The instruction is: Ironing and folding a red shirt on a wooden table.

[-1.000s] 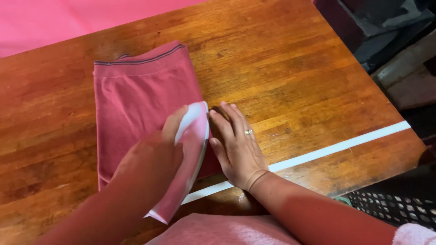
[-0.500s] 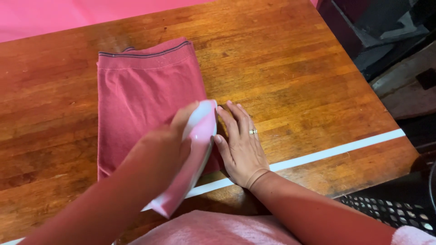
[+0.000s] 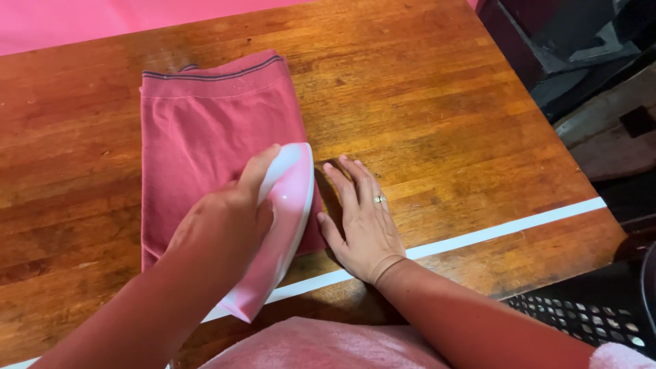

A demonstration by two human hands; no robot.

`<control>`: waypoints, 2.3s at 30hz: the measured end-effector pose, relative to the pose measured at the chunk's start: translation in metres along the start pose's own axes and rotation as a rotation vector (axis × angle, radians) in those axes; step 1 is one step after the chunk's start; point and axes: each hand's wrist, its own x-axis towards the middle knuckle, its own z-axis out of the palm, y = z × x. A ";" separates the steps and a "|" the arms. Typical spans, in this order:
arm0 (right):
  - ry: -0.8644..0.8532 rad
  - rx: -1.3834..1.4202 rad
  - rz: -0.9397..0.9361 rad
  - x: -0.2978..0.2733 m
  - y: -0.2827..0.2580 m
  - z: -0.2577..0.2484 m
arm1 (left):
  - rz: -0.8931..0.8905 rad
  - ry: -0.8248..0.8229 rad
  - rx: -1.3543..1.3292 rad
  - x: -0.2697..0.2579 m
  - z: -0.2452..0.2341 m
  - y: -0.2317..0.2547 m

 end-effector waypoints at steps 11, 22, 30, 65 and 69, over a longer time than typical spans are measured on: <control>-0.076 -0.043 -0.028 0.002 -0.001 -0.001 | -0.244 -0.038 -0.061 0.030 -0.055 -0.002; -0.087 -0.057 -0.083 0.000 0.003 0.003 | -0.182 0.137 0.069 0.110 -0.047 -0.036; -0.080 -0.040 -0.067 -0.001 0.005 0.005 | -0.193 0.120 0.069 0.099 -0.039 -0.051; -0.070 -0.076 -0.088 -0.001 0.005 0.008 | -0.512 0.180 0.062 0.068 -0.049 -0.103; -0.055 -0.093 -0.109 -0.002 0.006 0.009 | -0.481 0.251 0.044 0.093 -0.045 -0.137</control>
